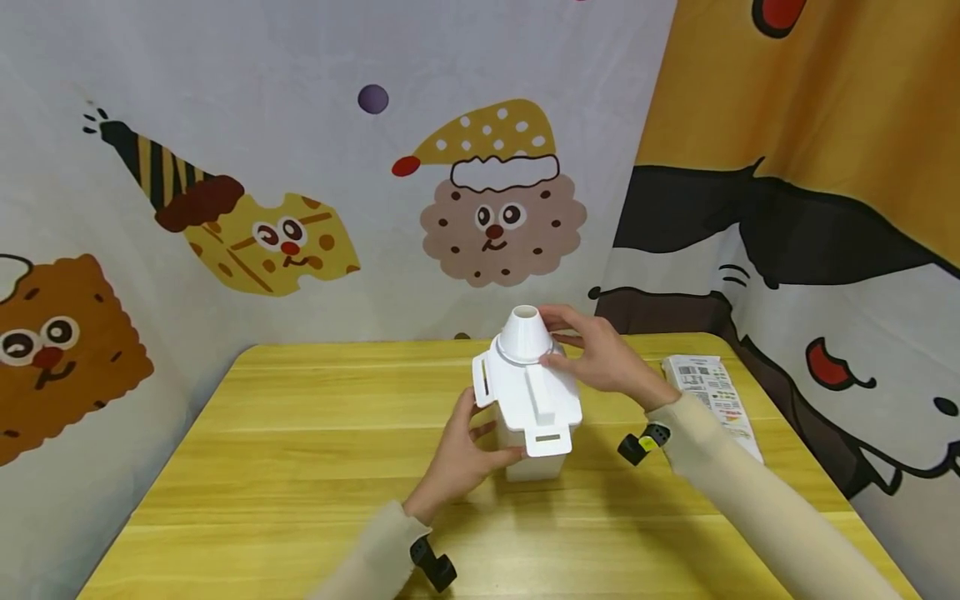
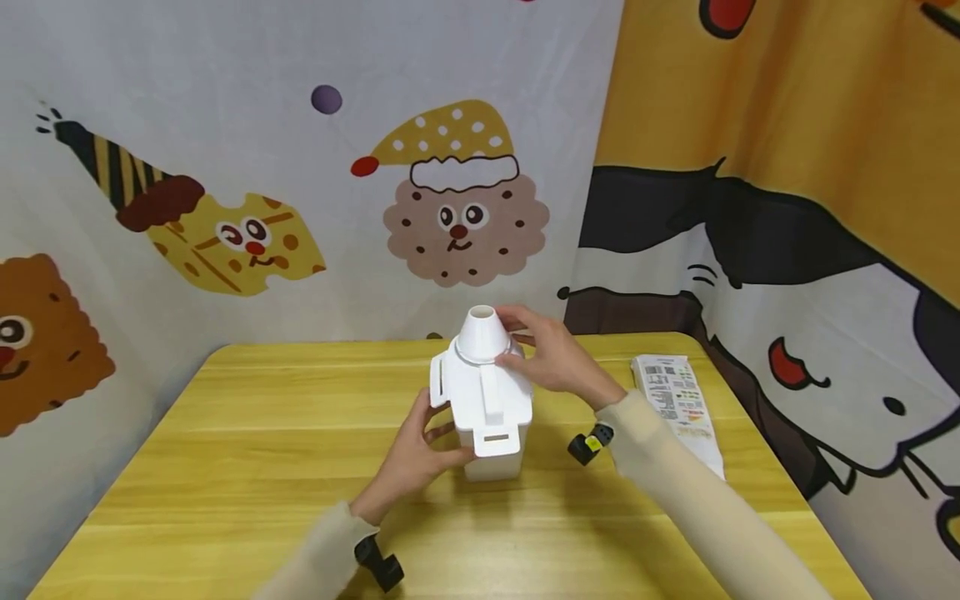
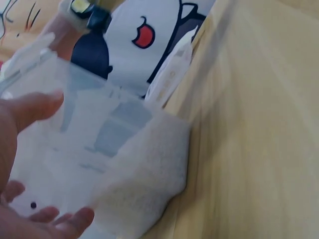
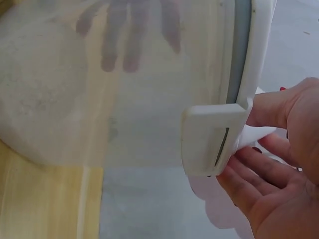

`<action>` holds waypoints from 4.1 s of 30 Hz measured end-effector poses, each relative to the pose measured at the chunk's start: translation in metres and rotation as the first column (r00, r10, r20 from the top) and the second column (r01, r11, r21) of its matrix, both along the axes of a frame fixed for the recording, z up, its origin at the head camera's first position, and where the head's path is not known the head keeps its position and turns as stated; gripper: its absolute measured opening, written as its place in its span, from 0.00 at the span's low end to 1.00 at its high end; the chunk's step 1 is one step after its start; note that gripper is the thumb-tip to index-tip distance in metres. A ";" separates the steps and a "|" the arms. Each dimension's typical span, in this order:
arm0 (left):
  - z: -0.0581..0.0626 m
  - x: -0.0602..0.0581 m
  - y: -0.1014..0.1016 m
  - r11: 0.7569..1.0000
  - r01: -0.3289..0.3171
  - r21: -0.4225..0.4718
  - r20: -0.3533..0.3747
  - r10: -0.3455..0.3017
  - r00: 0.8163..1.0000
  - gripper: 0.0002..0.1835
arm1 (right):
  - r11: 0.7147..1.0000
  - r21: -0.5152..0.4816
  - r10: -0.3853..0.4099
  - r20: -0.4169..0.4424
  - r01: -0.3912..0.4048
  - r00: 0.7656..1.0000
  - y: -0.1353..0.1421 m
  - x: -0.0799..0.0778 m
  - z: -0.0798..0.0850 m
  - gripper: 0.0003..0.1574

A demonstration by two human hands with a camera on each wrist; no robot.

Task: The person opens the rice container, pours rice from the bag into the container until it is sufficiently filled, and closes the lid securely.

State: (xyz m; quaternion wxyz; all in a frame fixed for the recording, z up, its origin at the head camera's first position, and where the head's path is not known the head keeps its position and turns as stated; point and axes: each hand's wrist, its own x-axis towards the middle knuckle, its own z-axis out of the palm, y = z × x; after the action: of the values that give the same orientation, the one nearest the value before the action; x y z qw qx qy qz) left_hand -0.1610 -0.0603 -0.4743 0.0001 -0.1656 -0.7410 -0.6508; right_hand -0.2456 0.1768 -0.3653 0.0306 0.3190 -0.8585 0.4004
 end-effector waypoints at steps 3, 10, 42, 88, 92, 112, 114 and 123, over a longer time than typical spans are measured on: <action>0.000 0.004 0.005 0.999 -0.035 -0.015 -0.013 0.035 0.999 0.53 | 1.000 -0.002 0.026 0.014 -0.026 1.000 0.000 -0.003 0.000 0.41; 0.003 0.004 0.003 0.999 -0.026 -0.019 -0.010 0.026 1.000 0.55 | 0.999 0.032 0.031 0.012 -0.031 0.999 0.001 -0.002 0.004 0.42; -0.002 -0.043 -0.036 0.989 0.137 -0.051 0.009 -0.136 0.991 0.57 | 0.967 0.253 0.062 -0.131 -0.028 0.989 0.009 0.068 0.026 0.44; -0.009 -0.061 -0.026 0.985 0.171 -0.002 0.052 -0.171 0.984 0.54 | 0.912 0.406 0.116 -0.402 0.063 0.908 -0.001 0.088 0.003 0.50; -0.009 -0.059 -0.027 0.985 0.173 -0.003 0.050 -0.173 0.984 0.54 | 0.917 0.394 0.118 -0.424 0.065 0.898 0.000 0.087 0.002 0.49; -0.003 -0.070 -0.034 0.972 0.234 -0.032 0.026 -0.233 0.972 0.53 | 0.958 0.223 -0.128 -0.229 0.180 0.965 -0.006 0.096 0.002 0.43; -0.003 -0.075 -0.036 0.965 0.263 -0.019 0.018 -0.262 0.965 0.55 | 0.947 0.230 -0.167 -0.240 0.223 0.956 -0.010 0.098 0.002 0.42; -0.004 -0.082 -0.039 0.950 0.310 0.029 0.062 -0.311 0.948 0.50 | 0.938 0.218 -0.174 -0.379 0.271 0.909 -0.019 0.101 -0.011 0.36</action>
State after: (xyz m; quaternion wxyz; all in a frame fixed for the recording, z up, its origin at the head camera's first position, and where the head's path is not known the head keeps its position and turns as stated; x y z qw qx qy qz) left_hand -0.2433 -0.0990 -0.4778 -0.1249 -0.2587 -0.6991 -0.6548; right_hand -0.1441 0.1573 -0.3760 0.1874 0.2863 -0.9155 0.2116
